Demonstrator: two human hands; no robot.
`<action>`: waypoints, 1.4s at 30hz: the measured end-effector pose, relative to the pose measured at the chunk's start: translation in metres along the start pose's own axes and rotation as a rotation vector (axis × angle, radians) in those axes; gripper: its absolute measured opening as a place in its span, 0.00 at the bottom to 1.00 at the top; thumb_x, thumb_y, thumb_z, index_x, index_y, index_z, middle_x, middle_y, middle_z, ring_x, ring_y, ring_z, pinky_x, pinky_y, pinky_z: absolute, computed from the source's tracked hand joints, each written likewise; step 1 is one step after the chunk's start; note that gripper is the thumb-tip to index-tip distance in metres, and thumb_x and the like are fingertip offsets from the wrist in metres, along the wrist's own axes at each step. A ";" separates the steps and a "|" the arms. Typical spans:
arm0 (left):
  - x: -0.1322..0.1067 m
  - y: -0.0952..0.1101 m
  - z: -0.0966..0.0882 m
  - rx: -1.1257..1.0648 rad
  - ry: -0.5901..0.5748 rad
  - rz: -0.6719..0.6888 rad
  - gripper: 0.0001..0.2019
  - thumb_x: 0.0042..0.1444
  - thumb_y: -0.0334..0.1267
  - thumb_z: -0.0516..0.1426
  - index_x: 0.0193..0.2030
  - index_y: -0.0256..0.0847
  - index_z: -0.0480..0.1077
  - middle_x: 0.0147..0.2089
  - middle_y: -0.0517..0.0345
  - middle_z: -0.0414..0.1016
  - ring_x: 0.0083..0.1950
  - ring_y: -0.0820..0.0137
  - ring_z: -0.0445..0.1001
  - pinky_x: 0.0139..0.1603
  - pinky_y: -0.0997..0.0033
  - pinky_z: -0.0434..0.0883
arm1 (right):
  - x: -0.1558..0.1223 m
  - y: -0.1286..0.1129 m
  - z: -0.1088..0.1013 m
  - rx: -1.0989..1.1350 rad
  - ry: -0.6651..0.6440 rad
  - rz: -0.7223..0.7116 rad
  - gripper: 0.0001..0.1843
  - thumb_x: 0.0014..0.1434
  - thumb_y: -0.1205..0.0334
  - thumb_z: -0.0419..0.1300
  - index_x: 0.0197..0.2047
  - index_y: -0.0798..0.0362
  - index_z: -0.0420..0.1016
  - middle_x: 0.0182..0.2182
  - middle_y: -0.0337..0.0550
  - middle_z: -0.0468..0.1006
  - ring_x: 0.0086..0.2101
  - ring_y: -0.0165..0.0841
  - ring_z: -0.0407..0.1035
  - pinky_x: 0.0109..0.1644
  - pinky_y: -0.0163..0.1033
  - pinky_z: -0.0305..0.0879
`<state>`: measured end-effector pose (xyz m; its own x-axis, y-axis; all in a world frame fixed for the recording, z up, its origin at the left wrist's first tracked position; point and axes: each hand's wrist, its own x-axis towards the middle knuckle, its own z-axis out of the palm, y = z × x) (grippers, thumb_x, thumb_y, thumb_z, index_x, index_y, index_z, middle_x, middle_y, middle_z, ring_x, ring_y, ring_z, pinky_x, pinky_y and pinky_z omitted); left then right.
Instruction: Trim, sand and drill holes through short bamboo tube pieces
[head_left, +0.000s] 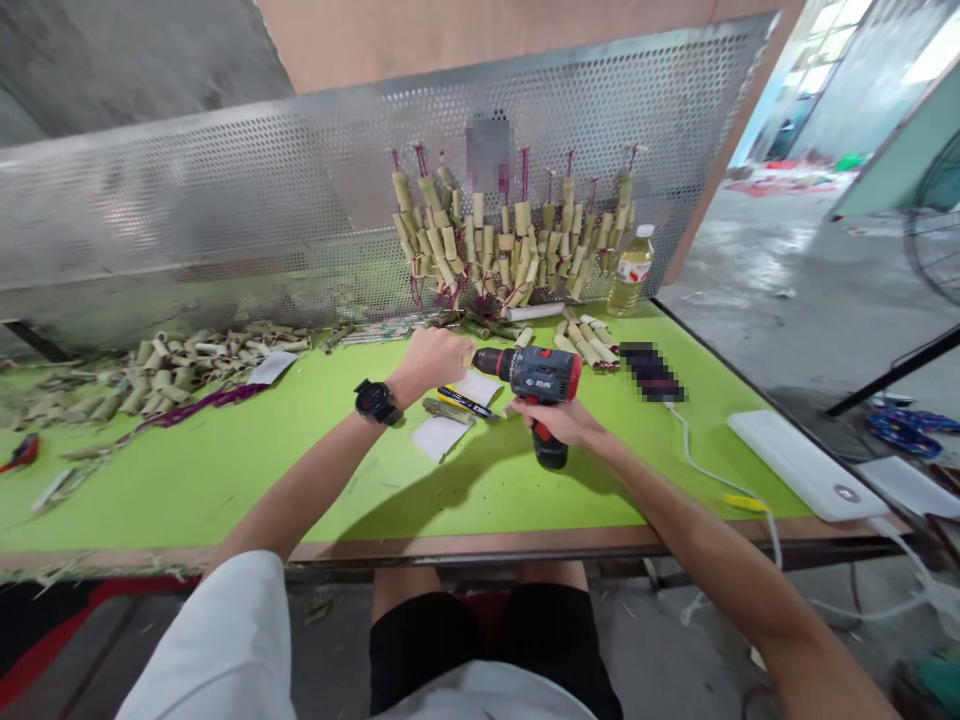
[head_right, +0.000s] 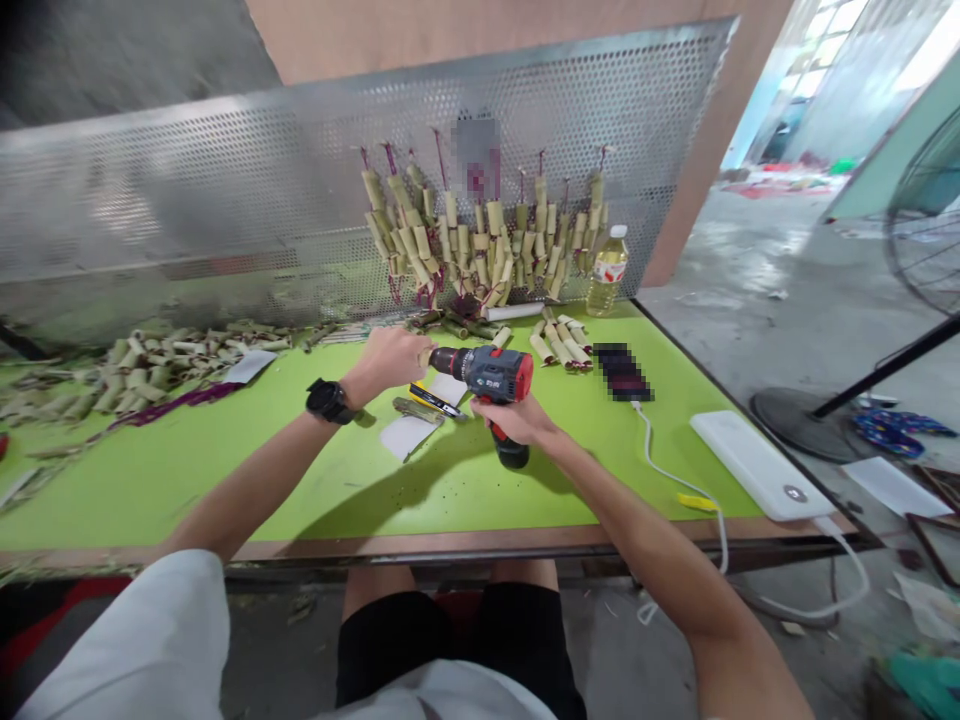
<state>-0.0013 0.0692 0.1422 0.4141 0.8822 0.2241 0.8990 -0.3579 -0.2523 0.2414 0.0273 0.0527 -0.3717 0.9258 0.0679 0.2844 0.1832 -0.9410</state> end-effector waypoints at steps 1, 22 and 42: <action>0.001 -0.001 0.002 -0.012 0.013 0.003 0.14 0.54 0.31 0.59 0.44 0.38 0.85 0.34 0.46 0.83 0.33 0.59 0.73 0.35 0.62 0.60 | 0.000 0.000 0.000 -0.007 0.007 0.010 0.18 0.55 0.43 0.68 0.28 0.49 0.76 0.23 0.38 0.77 0.25 0.32 0.67 0.34 0.41 0.69; 0.020 -0.004 0.036 -0.141 0.297 -0.102 0.13 0.69 0.41 0.57 0.35 0.41 0.78 0.33 0.48 0.82 0.33 0.60 0.75 0.34 0.62 0.60 | 0.010 0.007 0.011 0.390 -0.079 0.018 0.21 0.51 0.41 0.72 0.26 0.48 0.72 0.21 0.35 0.72 0.25 0.32 0.66 0.37 0.42 0.67; 0.035 -0.025 0.073 -0.891 0.466 0.232 0.03 0.68 0.36 0.57 0.44 0.46 0.65 0.55 0.45 0.85 0.66 0.56 0.80 0.69 0.46 0.73 | 0.002 0.007 0.025 -0.092 0.330 -0.284 0.13 0.64 0.46 0.65 0.42 0.46 0.77 0.41 0.50 0.87 0.41 0.46 0.78 0.56 0.56 0.75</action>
<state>-0.0199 0.1315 0.0881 0.4346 0.6243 0.6491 0.4906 -0.7686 0.4107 0.2202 0.0219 0.0378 -0.1487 0.8879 0.4354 0.2951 0.4601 -0.8374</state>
